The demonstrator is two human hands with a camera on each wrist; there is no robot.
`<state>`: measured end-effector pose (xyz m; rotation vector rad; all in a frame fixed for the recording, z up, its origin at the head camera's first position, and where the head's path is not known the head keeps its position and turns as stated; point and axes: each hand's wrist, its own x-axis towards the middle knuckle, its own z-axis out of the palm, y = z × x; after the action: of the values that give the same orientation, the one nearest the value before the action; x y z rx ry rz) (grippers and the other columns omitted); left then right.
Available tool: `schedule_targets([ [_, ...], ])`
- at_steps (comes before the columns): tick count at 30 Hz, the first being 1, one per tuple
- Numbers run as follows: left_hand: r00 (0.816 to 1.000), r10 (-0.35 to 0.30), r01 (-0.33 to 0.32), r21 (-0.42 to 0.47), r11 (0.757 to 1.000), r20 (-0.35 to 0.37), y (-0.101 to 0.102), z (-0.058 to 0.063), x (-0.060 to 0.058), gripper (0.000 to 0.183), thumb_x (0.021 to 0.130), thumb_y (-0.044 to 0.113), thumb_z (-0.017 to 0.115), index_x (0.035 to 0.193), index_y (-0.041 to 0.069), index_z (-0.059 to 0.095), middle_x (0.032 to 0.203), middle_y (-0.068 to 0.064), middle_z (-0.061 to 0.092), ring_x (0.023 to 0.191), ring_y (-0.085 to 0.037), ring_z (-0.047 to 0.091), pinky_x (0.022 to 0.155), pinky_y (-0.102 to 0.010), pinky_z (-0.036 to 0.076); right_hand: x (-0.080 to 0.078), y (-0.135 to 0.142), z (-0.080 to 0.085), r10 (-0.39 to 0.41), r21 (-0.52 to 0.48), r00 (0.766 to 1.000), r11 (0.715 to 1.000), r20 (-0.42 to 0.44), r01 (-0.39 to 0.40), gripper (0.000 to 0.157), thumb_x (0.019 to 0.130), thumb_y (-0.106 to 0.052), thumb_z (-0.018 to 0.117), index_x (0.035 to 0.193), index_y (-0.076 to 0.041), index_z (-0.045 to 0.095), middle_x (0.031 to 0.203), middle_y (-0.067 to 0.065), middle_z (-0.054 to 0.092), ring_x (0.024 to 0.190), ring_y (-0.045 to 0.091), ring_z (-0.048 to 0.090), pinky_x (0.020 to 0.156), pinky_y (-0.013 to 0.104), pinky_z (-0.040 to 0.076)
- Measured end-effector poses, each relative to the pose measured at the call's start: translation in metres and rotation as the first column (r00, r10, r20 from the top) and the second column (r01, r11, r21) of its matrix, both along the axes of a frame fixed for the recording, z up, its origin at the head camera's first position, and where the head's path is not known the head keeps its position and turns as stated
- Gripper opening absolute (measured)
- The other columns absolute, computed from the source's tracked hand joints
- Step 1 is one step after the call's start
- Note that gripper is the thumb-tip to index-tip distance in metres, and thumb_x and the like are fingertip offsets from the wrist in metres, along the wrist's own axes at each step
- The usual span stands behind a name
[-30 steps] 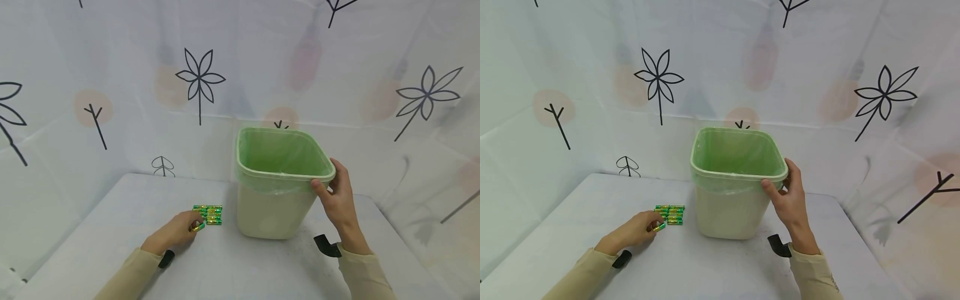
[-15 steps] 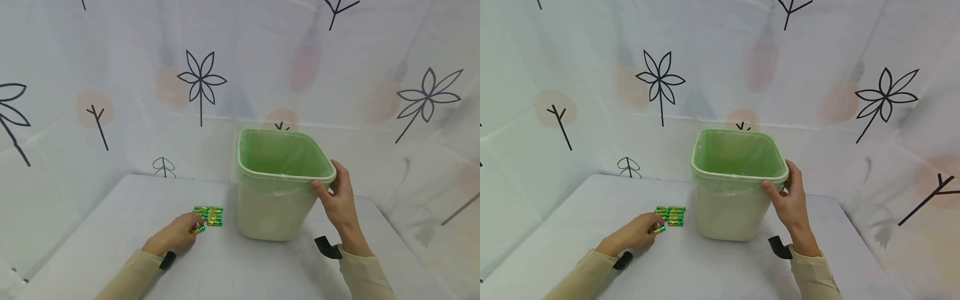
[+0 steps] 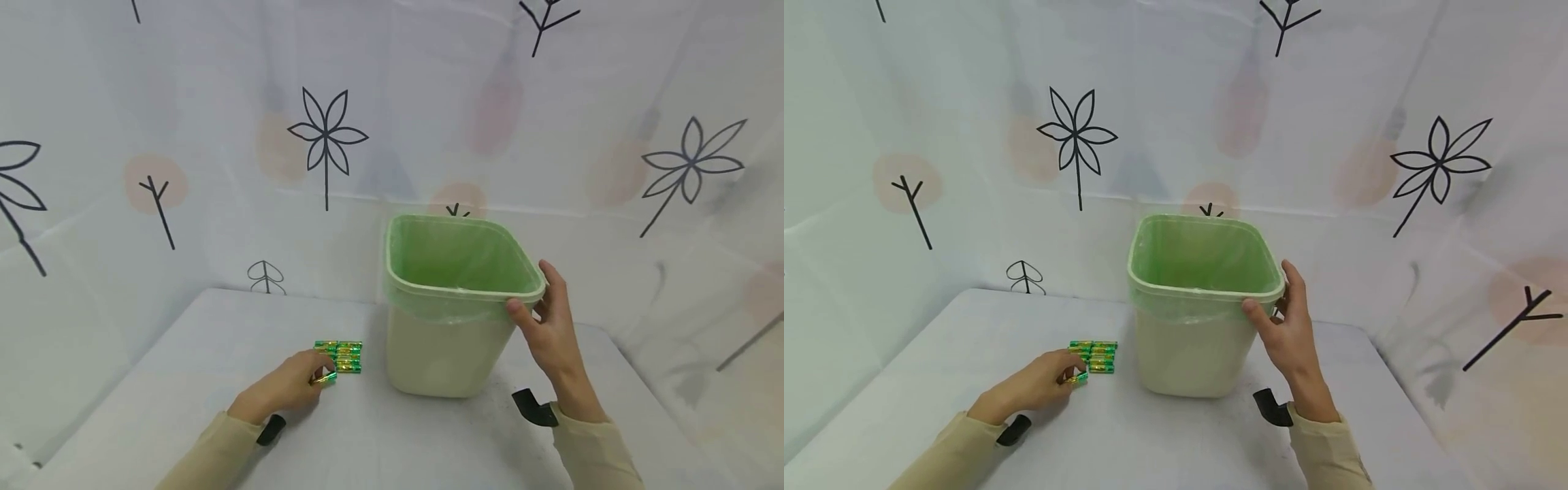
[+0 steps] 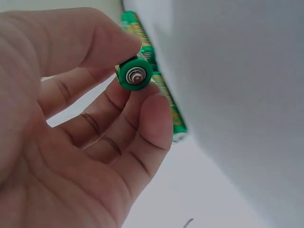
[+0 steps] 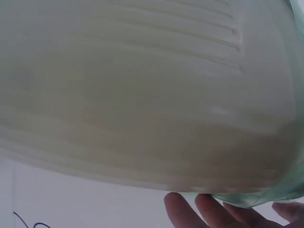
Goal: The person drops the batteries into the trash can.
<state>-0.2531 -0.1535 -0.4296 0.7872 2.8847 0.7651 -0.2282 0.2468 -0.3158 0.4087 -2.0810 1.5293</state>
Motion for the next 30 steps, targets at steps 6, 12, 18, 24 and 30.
schedule_targets([
  [6, 0.992, -0.082, 0.082, 0.001, 0.997, -0.092, 0.006, 0.016, 0.007, 0.028, 0.081, 0.000, 0.062, 0.107, 0.012, 0.065, 0.087, 0.006, 0.055, 0.078, -0.011, 0.051, 0.069, -0.029, 0.045, 0.000, 0.000, -0.001, -0.052, 0.029, 0.998, 0.998, -0.022, 0.052, 0.065, 0.094, -0.014, 0.057, 0.150, -0.019, 0.026, 0.141, 0.012, 0.042, 0.117, 0.027, 0.049, 0.086, 0.015, 0.041],
  [12, 0.981, -0.135, 0.136, 0.001, 0.991, -0.137, 0.012, 0.042, 0.016, 0.027, 0.083, 0.000, 0.061, 0.108, 0.010, 0.063, 0.089, 0.006, 0.055, 0.078, -0.010, 0.051, 0.069, -0.026, 0.047, -0.001, -0.002, 0.000, -0.065, 0.000, 0.998, 0.998, -0.025, 0.065, 0.060, 0.095, -0.012, 0.055, 0.149, -0.018, 0.030, 0.137, 0.012, 0.045, 0.114, 0.027, 0.051, 0.085, 0.015, 0.042],
  [18, 0.965, -0.204, 0.207, 0.001, 0.978, -0.166, 0.014, 0.071, 0.022, 0.028, 0.082, -0.002, 0.058, 0.107, 0.009, 0.063, 0.087, 0.006, 0.055, 0.075, -0.011, 0.051, 0.067, -0.025, 0.046, -0.001, -0.006, 0.001, -0.066, -0.024, 0.998, 0.998, -0.020, 0.066, 0.060, 0.094, -0.014, 0.056, 0.148, -0.017, 0.031, 0.135, 0.013, 0.046, 0.112, 0.022, 0.051, 0.086, 0.016, 0.042],
  [24, 0.954, -0.229, 0.237, 0.023, 0.971, -0.192, 0.012, 0.095, 0.020, 0.033, 0.078, -0.006, 0.055, 0.106, 0.009, 0.063, 0.087, 0.004, 0.055, 0.074, -0.011, 0.051, 0.068, -0.026, 0.046, -0.002, -0.008, 0.002, -0.066, -0.019, 0.998, 0.998, -0.018, 0.066, 0.059, 0.093, -0.014, 0.057, 0.147, -0.016, 0.032, 0.134, 0.012, 0.047, 0.111, 0.017, 0.051, 0.086, 0.017, 0.042],
  [30, 0.960, -0.213, 0.227, 0.062, 0.972, -0.183, 0.013, 0.128, 0.015, 0.031, 0.083, 0.000, 0.058, 0.110, 0.013, 0.063, 0.088, 0.005, 0.056, 0.076, -0.010, 0.051, 0.068, -0.026, 0.048, -0.001, -0.005, 0.003, -0.049, -0.022, 0.998, 0.999, -0.025, 0.049, 0.059, 0.093, -0.013, 0.057, 0.146, -0.016, 0.032, 0.134, 0.014, 0.047, 0.114, 0.026, 0.050, 0.086, 0.017, 0.041],
])
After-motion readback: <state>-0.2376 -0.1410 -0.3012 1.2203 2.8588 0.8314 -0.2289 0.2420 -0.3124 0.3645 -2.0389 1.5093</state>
